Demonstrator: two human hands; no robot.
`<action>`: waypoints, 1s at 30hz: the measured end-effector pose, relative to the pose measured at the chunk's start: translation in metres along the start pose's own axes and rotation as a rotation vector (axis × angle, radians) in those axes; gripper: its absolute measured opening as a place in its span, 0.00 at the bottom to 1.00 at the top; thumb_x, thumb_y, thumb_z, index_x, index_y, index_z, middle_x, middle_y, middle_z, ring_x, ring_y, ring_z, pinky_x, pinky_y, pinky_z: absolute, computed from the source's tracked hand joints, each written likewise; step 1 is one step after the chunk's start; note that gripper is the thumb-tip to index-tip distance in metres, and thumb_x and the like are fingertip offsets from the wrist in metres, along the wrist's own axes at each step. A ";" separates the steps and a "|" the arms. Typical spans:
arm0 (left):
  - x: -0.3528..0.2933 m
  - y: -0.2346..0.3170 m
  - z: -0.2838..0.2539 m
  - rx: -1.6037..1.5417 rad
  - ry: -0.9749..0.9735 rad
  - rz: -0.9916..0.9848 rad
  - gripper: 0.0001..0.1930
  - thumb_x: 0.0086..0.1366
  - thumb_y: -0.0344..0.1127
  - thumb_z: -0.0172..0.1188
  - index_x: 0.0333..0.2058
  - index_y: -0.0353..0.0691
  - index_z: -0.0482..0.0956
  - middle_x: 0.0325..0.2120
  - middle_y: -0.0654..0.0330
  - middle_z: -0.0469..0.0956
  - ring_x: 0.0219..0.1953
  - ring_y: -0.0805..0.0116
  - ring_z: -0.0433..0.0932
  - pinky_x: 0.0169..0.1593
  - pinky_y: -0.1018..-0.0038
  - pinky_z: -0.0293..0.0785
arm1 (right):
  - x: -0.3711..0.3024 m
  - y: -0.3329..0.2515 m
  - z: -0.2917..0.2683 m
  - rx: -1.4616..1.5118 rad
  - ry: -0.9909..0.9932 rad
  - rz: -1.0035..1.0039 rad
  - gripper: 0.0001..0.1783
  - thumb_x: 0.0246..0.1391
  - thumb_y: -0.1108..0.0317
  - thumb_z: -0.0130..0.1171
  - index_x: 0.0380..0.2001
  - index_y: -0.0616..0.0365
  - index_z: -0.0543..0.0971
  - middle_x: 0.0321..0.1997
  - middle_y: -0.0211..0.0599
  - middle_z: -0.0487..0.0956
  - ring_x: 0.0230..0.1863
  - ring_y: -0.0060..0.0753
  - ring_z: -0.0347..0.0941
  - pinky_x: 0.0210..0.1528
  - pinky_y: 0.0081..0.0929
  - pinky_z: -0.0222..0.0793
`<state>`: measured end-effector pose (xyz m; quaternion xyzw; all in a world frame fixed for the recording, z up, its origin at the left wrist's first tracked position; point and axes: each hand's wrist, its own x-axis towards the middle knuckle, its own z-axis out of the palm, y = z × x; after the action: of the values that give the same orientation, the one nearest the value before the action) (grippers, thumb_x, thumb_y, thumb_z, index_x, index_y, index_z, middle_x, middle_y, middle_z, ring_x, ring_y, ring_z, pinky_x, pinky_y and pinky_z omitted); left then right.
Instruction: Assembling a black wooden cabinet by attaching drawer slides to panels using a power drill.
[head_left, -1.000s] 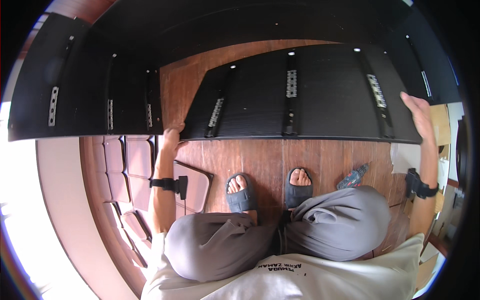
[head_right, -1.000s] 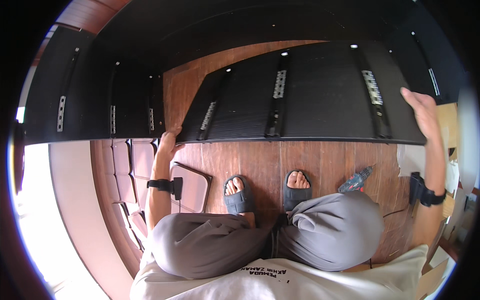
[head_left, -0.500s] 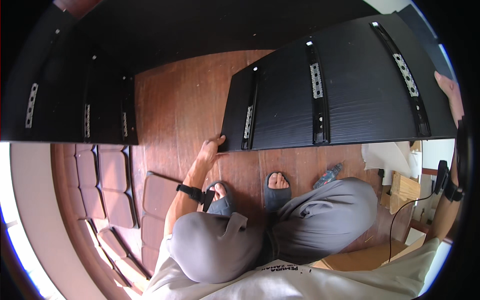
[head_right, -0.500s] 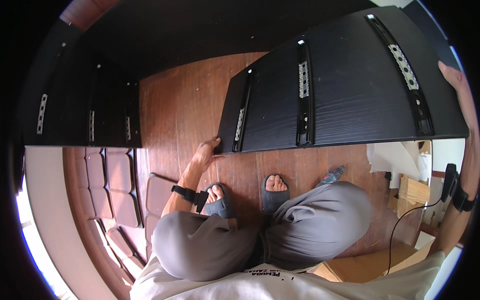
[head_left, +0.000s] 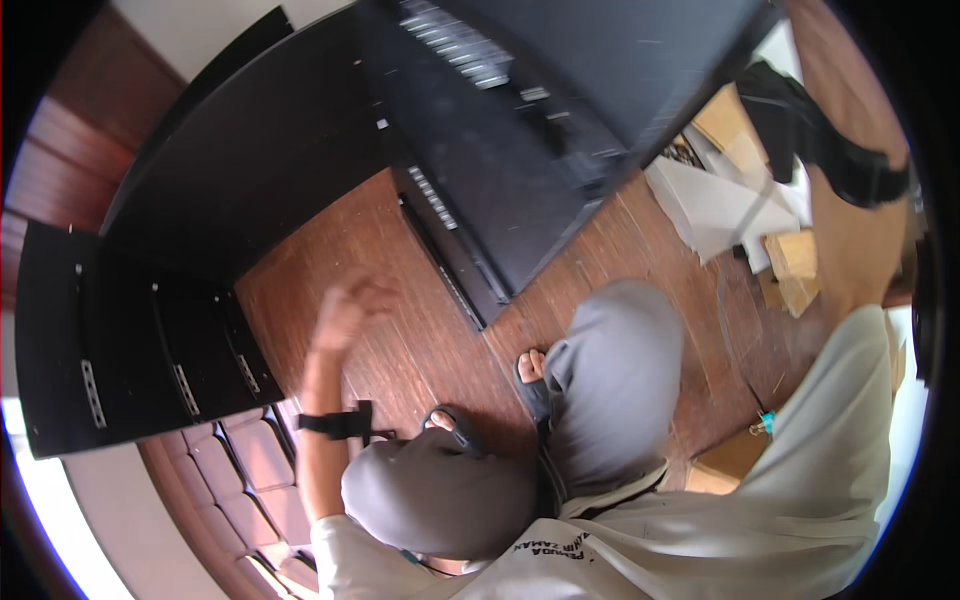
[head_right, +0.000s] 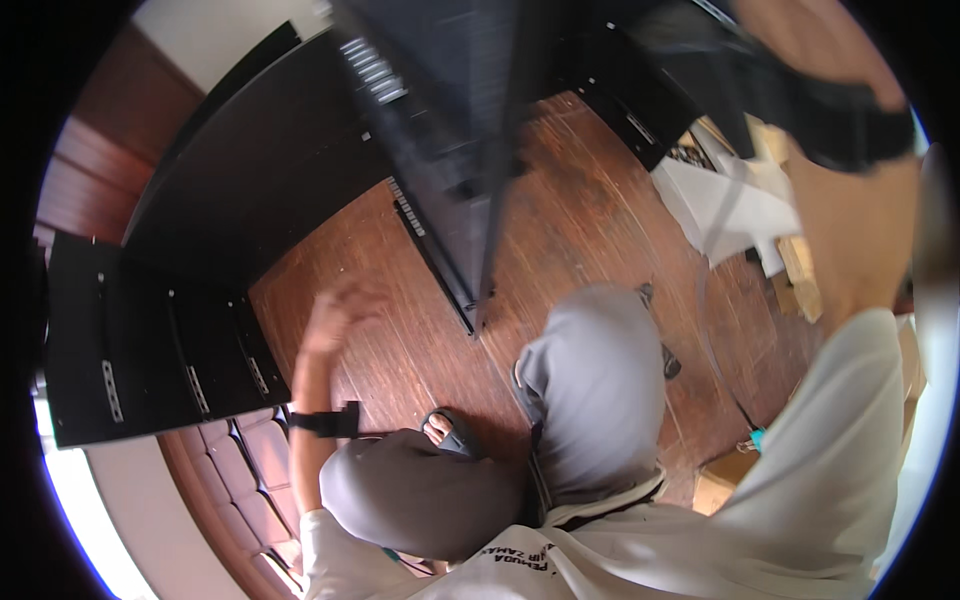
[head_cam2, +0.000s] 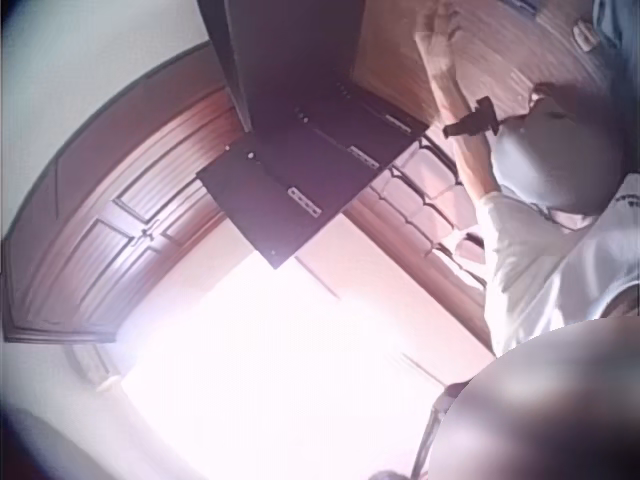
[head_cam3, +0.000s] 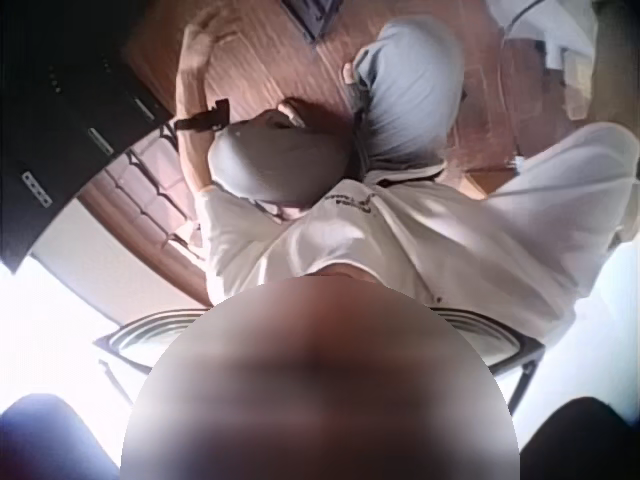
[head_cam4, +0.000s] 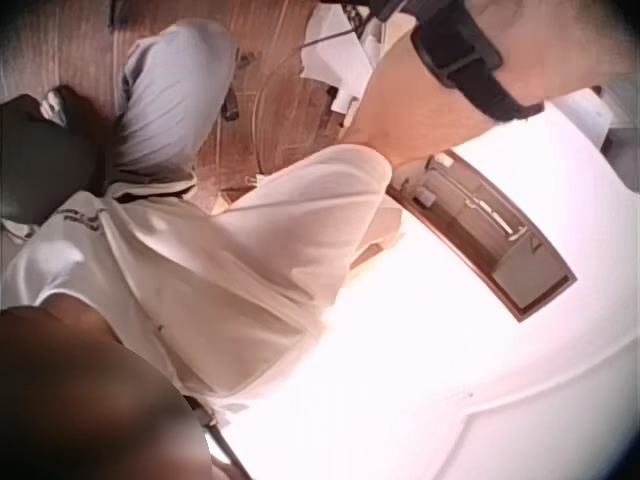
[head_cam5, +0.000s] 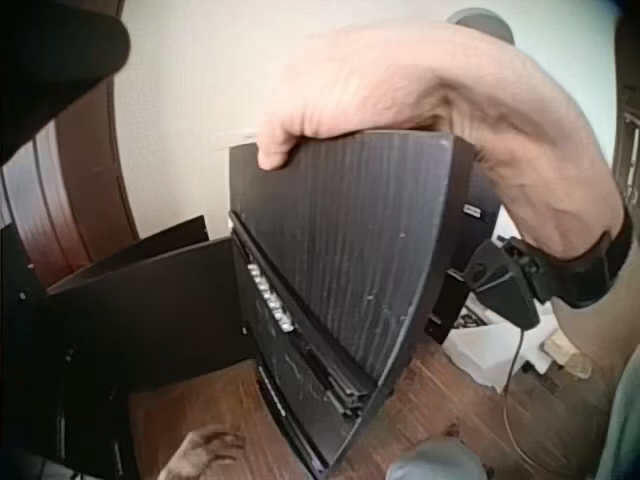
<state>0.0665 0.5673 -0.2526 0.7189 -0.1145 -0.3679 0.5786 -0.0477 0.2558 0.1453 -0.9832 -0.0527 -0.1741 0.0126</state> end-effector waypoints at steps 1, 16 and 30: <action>-0.013 0.049 -0.014 -0.003 0.017 0.158 0.29 0.68 0.39 0.66 0.63 0.33 0.73 0.52 0.50 0.84 0.53 0.58 0.85 0.53 0.64 0.84 | -0.007 -0.003 0.000 0.025 -0.011 -0.032 0.19 0.57 0.59 0.66 0.30 0.69 0.88 0.27 0.46 0.86 0.24 0.33 0.80 0.30 0.35 0.76; -0.150 0.251 0.050 0.311 0.658 1.034 0.29 0.78 0.46 0.50 0.69 0.32 0.67 0.61 0.49 0.75 0.62 0.59 0.76 0.63 0.62 0.78 | -0.027 -0.072 0.032 0.477 -0.023 -0.328 0.16 0.61 0.63 0.58 0.32 0.67 0.87 0.28 0.48 0.87 0.29 0.42 0.85 0.37 0.43 0.82; -0.168 0.232 0.016 1.134 1.237 0.827 0.27 0.75 0.39 0.60 0.67 0.33 0.68 0.57 0.52 0.77 0.55 0.65 0.82 0.59 0.72 0.82 | -0.059 0.084 0.300 1.193 -0.671 0.394 0.22 0.67 0.65 0.55 0.53 0.74 0.82 0.27 0.47 0.87 0.26 0.37 0.87 0.27 0.32 0.86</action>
<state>-0.0012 0.5840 0.0255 0.8639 -0.1953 0.4261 0.1844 0.0082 0.1797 -0.1572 -0.8006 0.0386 0.2021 0.5628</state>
